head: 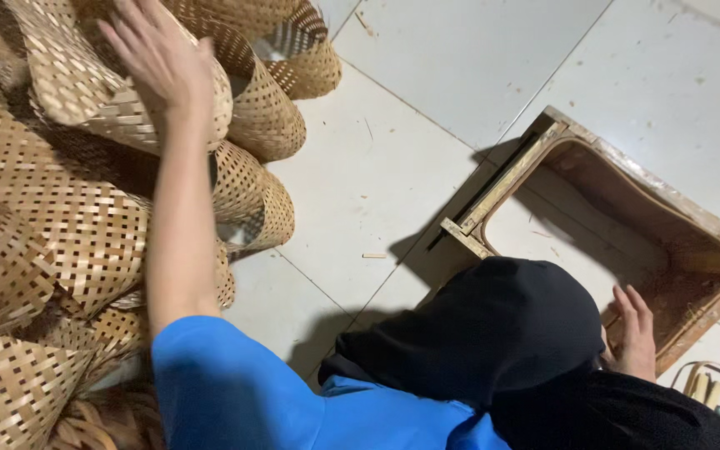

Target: The person weaves a rectangular basket by hand using a wooden mold. They insert and tuck woven strips into the frame, add a pre-woven base panel, and then install and secure internal support ribs with a hammer.

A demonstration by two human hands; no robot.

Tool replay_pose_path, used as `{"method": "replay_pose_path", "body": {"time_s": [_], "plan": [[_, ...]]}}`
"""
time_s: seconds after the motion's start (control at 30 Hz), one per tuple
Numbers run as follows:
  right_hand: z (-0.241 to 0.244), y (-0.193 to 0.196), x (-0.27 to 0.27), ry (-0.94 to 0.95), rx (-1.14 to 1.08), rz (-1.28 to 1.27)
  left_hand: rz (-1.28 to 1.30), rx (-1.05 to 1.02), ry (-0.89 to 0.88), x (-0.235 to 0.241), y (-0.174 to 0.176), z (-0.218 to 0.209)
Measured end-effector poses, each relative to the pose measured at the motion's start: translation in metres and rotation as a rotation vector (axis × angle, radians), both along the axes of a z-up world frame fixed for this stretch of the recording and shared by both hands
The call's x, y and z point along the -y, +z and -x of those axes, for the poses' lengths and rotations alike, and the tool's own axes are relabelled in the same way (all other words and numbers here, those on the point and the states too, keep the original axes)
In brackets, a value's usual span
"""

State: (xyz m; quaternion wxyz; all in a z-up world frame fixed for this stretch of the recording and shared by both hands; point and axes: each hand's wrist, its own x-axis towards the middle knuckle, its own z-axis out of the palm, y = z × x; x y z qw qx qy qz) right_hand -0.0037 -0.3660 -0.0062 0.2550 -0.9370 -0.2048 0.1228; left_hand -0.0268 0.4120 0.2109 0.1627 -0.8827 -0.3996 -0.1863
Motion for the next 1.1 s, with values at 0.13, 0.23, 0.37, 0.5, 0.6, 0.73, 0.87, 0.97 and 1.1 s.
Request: {"method": "replay_pose_path", "body": {"time_s": [0.13, 0.23, 0.37, 0.5, 0.6, 0.73, 0.87, 0.97, 1.1], "plan": [[-0.011, -0.015, 0.008, 0.002, 0.147, -0.022, 0.337, 0.096, 0.129, -0.033, 0.013, 0.022], [0.005, -0.021, 0.025, -0.008, 0.157, -0.057, 0.387, 0.092, 0.049, -0.022, 0.001, 0.009], [0.011, -0.017, 0.023, -0.036, 0.163, -0.036, 0.463, 0.034, -0.202, 0.041, -0.039, -0.073], [0.027, 0.001, 0.014, -0.171, 0.032, -0.053, 0.543, -0.053, -0.515, 0.125, -0.081, -0.152], [0.035, 0.013, 0.014, -0.223, -0.058, 0.017, 0.547, -0.096, -0.699, 0.171, -0.084, -0.183], [0.037, 0.026, 0.009, -0.249, -0.198, -0.019, 0.548, -0.148, -0.857, 0.200, -0.089, -0.189], [0.032, 0.034, 0.005, -0.283, -0.250, -0.029, 0.548, -0.189, -1.007, 0.220, -0.093, -0.181], [0.035, 0.041, 0.003, -0.284, -0.156, -0.025, 0.536, -0.226, -1.140, 0.236, -0.097, -0.177], [0.029, 0.060, 0.018, -0.375, 0.020, -0.071, 0.512, -0.260, -1.293, 0.252, -0.100, -0.167]]}}
